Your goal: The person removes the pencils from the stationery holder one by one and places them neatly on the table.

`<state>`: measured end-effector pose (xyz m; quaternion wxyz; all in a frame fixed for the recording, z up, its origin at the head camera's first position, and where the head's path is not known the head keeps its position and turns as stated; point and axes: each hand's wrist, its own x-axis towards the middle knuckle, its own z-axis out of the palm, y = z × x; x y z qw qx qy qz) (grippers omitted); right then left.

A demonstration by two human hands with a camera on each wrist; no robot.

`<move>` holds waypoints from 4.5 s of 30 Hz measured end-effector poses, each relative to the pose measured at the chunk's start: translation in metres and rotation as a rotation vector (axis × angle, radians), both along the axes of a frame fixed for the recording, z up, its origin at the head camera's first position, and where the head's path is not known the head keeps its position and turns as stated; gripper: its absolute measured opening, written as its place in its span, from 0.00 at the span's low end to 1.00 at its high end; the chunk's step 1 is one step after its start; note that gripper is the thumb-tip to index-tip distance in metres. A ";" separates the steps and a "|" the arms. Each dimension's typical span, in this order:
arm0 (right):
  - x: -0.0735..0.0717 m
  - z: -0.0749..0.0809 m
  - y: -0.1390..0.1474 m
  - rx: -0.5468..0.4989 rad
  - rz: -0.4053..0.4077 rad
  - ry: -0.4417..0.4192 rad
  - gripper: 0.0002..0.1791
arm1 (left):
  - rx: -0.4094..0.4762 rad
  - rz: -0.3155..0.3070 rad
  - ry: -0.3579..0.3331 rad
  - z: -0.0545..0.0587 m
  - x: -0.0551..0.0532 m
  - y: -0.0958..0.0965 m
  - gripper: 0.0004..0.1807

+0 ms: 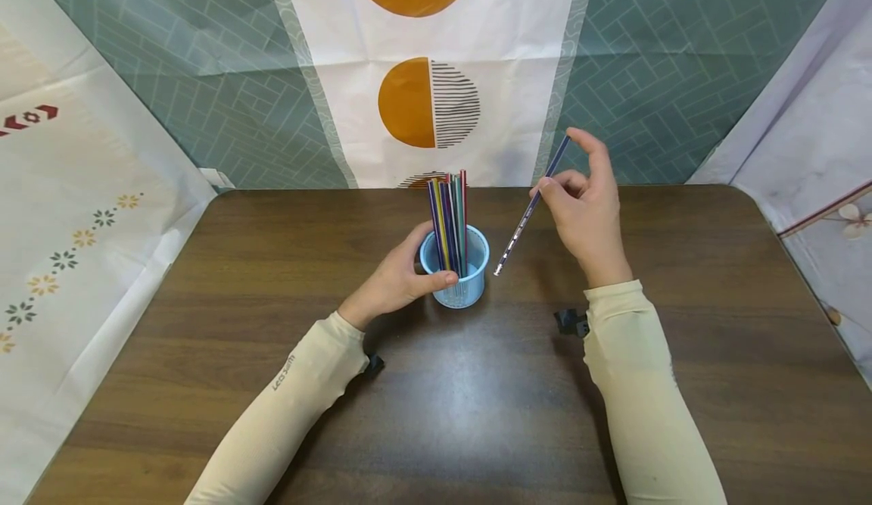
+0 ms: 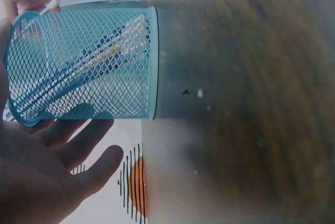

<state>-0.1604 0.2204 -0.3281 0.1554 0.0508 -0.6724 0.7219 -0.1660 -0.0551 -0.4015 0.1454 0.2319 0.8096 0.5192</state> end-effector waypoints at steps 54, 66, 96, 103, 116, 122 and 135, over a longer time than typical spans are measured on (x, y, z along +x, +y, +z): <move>-0.028 -0.066 -0.009 0.731 0.206 -0.391 0.19 | -0.045 0.075 0.023 0.002 -0.008 -0.009 0.47; -0.029 -0.074 -0.011 0.864 0.188 -0.456 0.20 | -0.050 0.086 0.020 -0.002 -0.005 -0.009 0.47; -0.037 -0.071 -0.032 1.067 0.094 -0.524 0.16 | -0.038 0.076 0.029 -0.001 -0.003 -0.009 0.47; -0.037 -0.072 -0.030 1.053 0.106 -0.524 0.14 | -0.031 0.077 0.036 -0.001 -0.003 -0.009 0.46; -0.039 -0.070 -0.030 1.054 0.156 -0.528 0.23 | -0.021 0.066 0.043 -0.003 -0.003 -0.010 0.45; -0.033 -0.053 -0.029 1.079 0.136 -0.457 0.23 | -0.023 0.062 0.039 -0.003 -0.003 -0.010 0.46; -0.024 -0.033 -0.066 0.534 0.272 -0.082 0.25 | 0.026 0.045 0.048 -0.003 -0.005 -0.010 0.45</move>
